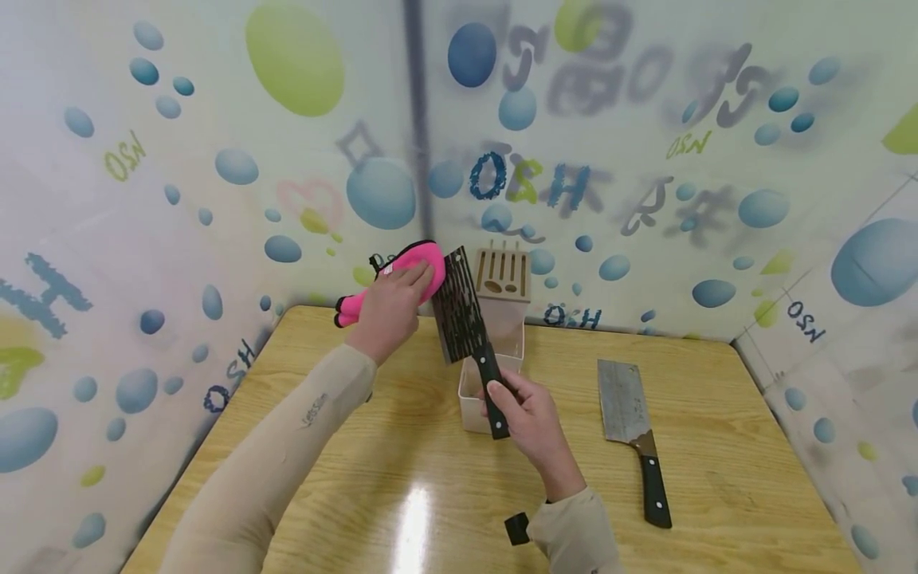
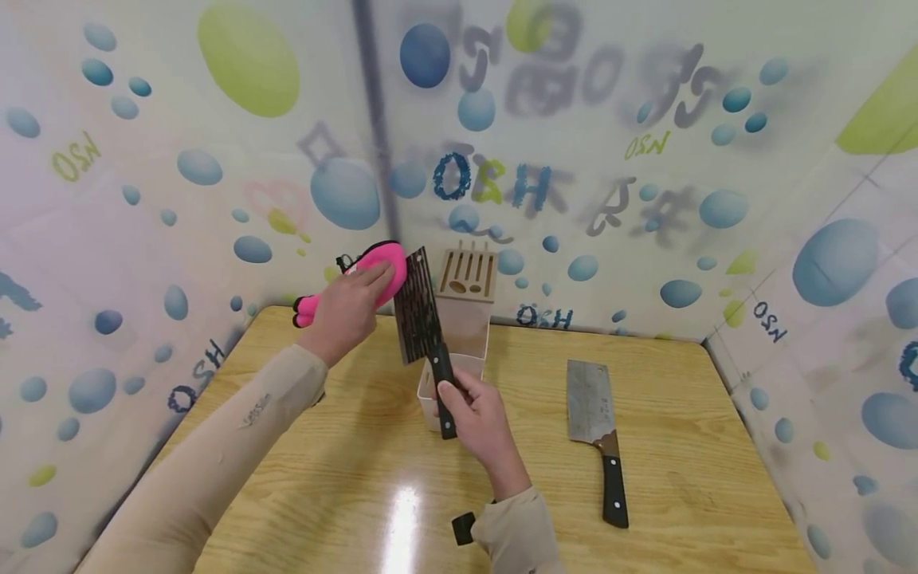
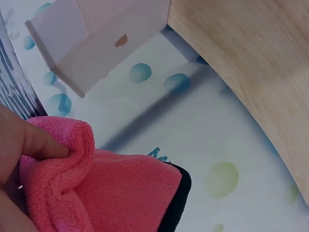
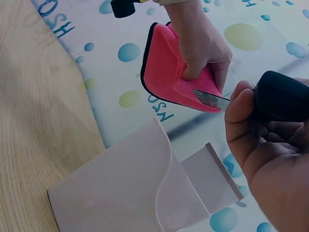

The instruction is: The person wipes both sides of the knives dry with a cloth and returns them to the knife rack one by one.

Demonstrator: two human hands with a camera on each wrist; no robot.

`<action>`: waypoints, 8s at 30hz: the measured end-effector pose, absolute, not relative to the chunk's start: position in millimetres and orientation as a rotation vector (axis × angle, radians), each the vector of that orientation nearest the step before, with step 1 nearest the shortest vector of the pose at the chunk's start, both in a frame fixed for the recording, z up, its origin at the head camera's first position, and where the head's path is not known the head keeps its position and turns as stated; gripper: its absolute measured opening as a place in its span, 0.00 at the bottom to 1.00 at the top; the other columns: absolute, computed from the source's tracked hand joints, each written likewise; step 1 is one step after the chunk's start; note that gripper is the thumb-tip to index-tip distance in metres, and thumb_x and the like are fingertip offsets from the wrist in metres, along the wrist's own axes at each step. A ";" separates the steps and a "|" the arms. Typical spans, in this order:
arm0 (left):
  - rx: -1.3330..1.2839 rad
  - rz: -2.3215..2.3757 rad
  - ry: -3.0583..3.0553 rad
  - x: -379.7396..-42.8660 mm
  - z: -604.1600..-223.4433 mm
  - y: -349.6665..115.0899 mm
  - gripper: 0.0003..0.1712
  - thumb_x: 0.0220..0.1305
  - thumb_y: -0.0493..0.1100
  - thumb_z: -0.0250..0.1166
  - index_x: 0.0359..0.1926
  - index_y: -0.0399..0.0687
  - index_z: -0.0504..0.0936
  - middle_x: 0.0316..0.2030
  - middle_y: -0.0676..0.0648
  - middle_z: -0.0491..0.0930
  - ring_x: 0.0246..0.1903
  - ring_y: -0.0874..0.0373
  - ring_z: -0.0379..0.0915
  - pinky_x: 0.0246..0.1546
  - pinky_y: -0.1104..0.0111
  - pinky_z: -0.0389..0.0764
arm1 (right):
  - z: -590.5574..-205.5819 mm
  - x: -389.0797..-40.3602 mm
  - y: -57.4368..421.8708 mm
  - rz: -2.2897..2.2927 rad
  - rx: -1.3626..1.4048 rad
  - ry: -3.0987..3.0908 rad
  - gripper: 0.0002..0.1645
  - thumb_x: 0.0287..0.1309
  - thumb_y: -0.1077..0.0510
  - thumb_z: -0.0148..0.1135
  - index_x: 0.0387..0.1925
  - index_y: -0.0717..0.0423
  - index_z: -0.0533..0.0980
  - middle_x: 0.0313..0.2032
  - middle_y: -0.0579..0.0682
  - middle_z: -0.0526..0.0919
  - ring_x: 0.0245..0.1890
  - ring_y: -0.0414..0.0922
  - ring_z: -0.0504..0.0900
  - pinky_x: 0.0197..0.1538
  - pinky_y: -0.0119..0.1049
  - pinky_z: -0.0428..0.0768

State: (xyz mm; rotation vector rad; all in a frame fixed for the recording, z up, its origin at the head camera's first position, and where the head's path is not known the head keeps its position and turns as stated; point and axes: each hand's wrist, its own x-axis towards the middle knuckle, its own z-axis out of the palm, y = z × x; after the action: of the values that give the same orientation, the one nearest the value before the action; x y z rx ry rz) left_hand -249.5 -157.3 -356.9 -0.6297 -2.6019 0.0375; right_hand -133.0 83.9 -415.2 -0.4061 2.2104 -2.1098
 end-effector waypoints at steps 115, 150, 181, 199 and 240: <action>-0.965 -0.037 -2.244 -136.1 -364.9 -102.6 0.35 0.58 0.28 0.68 0.68 0.44 0.78 0.66 0.46 0.79 0.62 0.50 0.79 0.64 0.58 0.78 | -404.0 -140.9 93.0 -2.194 -0.387 2.223 0.38 0.69 0.64 0.63 0.77 0.56 0.64 0.70 0.61 0.73 0.57 0.55 0.78 0.54 0.31 0.84; -0.852 -0.144 -2.280 -181.9 -352.6 -109.4 0.31 0.62 0.28 0.66 0.68 0.42 0.79 0.65 0.44 0.79 0.62 0.47 0.79 0.60 0.53 0.81 | -407.6 -138.7 93.5 -2.332 -0.164 2.072 0.21 0.67 0.71 0.59 0.61 0.67 0.77 0.38 0.54 0.87 0.28 0.43 0.80 0.32 0.31 0.82; -1.050 0.139 -2.213 -140.7 -360.9 -95.1 0.30 0.65 0.37 0.71 0.68 0.48 0.79 0.64 0.49 0.80 0.65 0.51 0.76 0.65 0.61 0.78 | -407.3 -139.1 92.2 -2.229 -0.290 2.315 0.24 0.64 0.71 0.60 0.62 0.69 0.77 0.51 0.67 0.85 0.39 0.42 0.84 0.42 0.28 0.86; -1.046 0.149 -2.207 -130.5 -355.2 -93.9 0.28 0.68 0.39 0.68 0.68 0.44 0.78 0.64 0.46 0.81 0.63 0.48 0.77 0.63 0.61 0.79 | -402.0 -140.1 88.1 -2.136 -0.331 2.428 0.22 0.65 0.70 0.58 0.61 0.66 0.75 0.47 0.64 0.84 0.39 0.45 0.83 0.41 0.27 0.85; -0.830 0.056 -2.133 -192.4 -341.2 -131.0 0.28 0.64 0.31 0.67 0.66 0.43 0.80 0.63 0.44 0.81 0.61 0.46 0.80 0.59 0.55 0.82 | -409.7 -131.4 96.7 -2.290 -0.563 2.041 0.21 0.76 0.66 0.51 0.65 0.68 0.70 0.38 0.62 0.77 0.33 0.43 0.82 0.40 0.37 0.86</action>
State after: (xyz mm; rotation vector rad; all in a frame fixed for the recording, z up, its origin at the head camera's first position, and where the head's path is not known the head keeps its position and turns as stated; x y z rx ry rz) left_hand -192.4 -131.0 -341.2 -0.8297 -2.1328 0.0563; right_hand -131.4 96.7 -409.7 -0.5631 2.0406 -2.2900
